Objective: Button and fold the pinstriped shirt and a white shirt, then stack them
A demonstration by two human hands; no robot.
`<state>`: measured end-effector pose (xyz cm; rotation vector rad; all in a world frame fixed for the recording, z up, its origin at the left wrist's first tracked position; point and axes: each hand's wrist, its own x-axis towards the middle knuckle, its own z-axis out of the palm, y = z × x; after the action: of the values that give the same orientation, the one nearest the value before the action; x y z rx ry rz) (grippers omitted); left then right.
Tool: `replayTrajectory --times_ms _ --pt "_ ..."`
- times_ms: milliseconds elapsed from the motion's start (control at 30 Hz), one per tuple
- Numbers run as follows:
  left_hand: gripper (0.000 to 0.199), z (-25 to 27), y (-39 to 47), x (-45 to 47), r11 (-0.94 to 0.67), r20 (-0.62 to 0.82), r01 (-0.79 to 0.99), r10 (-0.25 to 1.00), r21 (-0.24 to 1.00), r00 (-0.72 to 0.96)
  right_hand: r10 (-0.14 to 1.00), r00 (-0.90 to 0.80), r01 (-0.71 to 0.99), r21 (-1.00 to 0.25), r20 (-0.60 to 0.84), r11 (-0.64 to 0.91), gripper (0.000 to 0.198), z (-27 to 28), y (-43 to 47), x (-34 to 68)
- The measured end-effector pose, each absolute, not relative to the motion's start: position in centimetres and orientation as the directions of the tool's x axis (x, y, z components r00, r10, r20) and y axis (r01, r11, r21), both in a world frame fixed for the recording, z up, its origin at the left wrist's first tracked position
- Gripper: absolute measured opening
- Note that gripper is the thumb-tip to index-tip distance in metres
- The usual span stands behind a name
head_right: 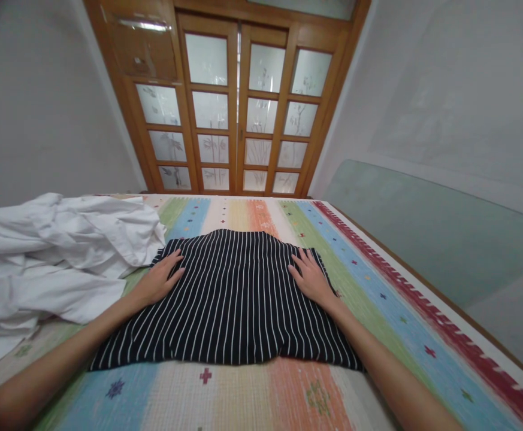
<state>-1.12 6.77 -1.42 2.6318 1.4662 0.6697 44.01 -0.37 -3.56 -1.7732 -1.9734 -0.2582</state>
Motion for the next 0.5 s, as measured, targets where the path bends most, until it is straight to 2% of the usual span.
replayTrajectory --times_ms 67,233,300,367,500 --pt "0.047 -1.3 6.0 -2.6 -0.517 0.330 0.812 0.842 0.270 0.427 0.895 -0.005 0.981 -0.171 0.445 0.090 0.047 -3.6 -1.7 45.7" --pt "0.042 0.3 3.3 -5.1 -0.441 0.423 0.853 0.854 0.281 0.302 0.878 0.120 0.982 -0.183 0.463 -0.038 0.045 -1.9 -6.0 47.6" --pt "0.040 1.3 1.7 -5.8 -0.394 0.420 0.867 0.873 0.303 0.250 0.877 0.155 0.975 -0.214 0.454 -0.062 0.043 -0.8 -8.4 47.6" --pt "0.039 2.1 0.0 -6.4 -0.323 0.341 0.872 0.919 0.368 0.197 0.889 0.218 0.952 -0.290 0.402 -0.102 0.045 0.2 -10.8 47.3" --pt "0.047 3.1 -2.2 -7.3 -0.142 0.062 0.833 0.990 0.535 0.128 0.938 0.310 0.842 -0.504 0.158 -0.194 0.053 1.1 -14.3 47.0"
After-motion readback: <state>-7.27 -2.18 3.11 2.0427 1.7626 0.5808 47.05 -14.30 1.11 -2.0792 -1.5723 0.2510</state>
